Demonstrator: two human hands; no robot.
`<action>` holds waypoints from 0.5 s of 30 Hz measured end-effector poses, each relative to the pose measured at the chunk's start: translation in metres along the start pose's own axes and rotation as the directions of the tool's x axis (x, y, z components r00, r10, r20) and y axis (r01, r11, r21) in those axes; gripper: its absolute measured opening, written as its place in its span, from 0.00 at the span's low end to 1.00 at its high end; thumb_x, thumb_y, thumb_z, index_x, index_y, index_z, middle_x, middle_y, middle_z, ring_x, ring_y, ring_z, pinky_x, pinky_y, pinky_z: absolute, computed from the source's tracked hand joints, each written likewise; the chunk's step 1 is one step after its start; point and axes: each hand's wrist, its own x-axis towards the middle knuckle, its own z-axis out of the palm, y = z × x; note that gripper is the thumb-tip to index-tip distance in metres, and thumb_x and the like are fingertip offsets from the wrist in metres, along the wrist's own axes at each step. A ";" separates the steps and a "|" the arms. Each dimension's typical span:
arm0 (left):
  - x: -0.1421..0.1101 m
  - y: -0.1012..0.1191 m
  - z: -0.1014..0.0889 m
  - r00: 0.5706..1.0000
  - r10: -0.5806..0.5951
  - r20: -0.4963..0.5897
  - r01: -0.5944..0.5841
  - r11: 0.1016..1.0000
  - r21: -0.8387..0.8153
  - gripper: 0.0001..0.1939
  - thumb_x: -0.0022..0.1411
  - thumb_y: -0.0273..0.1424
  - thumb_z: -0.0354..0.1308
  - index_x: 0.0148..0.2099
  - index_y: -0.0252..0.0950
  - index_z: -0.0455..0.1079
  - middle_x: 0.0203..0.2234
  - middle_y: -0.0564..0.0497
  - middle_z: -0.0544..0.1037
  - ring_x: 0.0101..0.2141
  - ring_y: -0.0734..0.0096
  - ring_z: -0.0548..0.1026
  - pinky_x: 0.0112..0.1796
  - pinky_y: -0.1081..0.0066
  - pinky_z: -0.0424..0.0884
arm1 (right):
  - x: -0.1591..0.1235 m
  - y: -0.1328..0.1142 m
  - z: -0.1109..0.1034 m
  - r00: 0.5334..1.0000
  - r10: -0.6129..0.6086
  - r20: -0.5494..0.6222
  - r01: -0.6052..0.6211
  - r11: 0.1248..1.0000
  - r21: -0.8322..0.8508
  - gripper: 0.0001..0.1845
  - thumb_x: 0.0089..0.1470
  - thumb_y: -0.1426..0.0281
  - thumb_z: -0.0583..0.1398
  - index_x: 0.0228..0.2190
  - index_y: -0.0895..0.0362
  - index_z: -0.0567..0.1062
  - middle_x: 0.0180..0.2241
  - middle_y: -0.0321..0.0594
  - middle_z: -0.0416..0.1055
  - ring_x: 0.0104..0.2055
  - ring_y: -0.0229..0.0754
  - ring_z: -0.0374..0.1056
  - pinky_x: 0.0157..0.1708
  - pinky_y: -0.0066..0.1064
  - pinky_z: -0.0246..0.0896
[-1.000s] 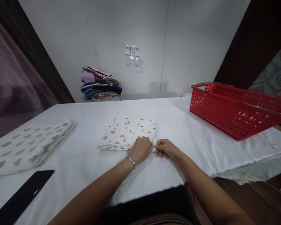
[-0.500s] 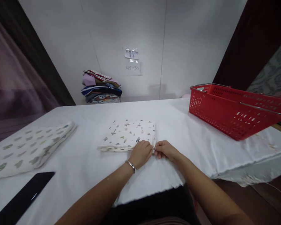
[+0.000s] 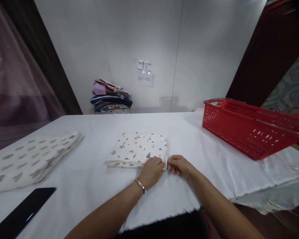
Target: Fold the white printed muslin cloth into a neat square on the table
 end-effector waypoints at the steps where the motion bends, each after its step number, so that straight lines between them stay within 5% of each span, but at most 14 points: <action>1: 0.000 0.000 0.000 1.000 0.006 -0.007 -0.006 1.000 0.004 0.02 0.57 0.27 0.53 0.34 0.38 0.64 0.32 0.50 0.68 0.36 0.64 0.65 0.36 0.64 0.60 | 0.003 -0.002 -0.003 1.000 -0.006 -0.017 0.006 1.000 -0.004 0.06 0.42 0.67 0.57 0.24 0.58 0.66 0.19 0.34 0.71 0.13 0.29 0.60 0.09 0.20 0.43; 10: -0.001 -0.004 0.000 0.999 0.029 -0.016 -0.029 0.999 -0.036 0.04 0.56 0.28 0.54 0.36 0.38 0.63 0.33 0.49 0.68 0.36 0.64 0.64 0.36 0.64 0.59 | 0.073 -0.038 -0.031 0.928 -0.101 -0.359 0.042 0.985 -0.169 0.06 0.46 0.71 0.56 0.30 0.58 0.67 0.30 0.41 0.72 0.22 0.32 0.66 0.16 0.20 0.55; 15: -0.001 -0.005 -0.001 1.000 0.021 -0.007 -0.021 0.999 -0.050 0.05 0.55 0.29 0.55 0.36 0.38 0.63 0.33 0.50 0.68 0.37 0.65 0.64 0.37 0.65 0.59 | 0.120 -0.040 -0.034 0.898 -0.150 -0.414 0.055 0.971 -0.234 0.21 0.42 0.76 0.56 0.42 0.59 0.67 0.32 0.41 0.71 0.20 0.31 0.62 0.16 0.21 0.55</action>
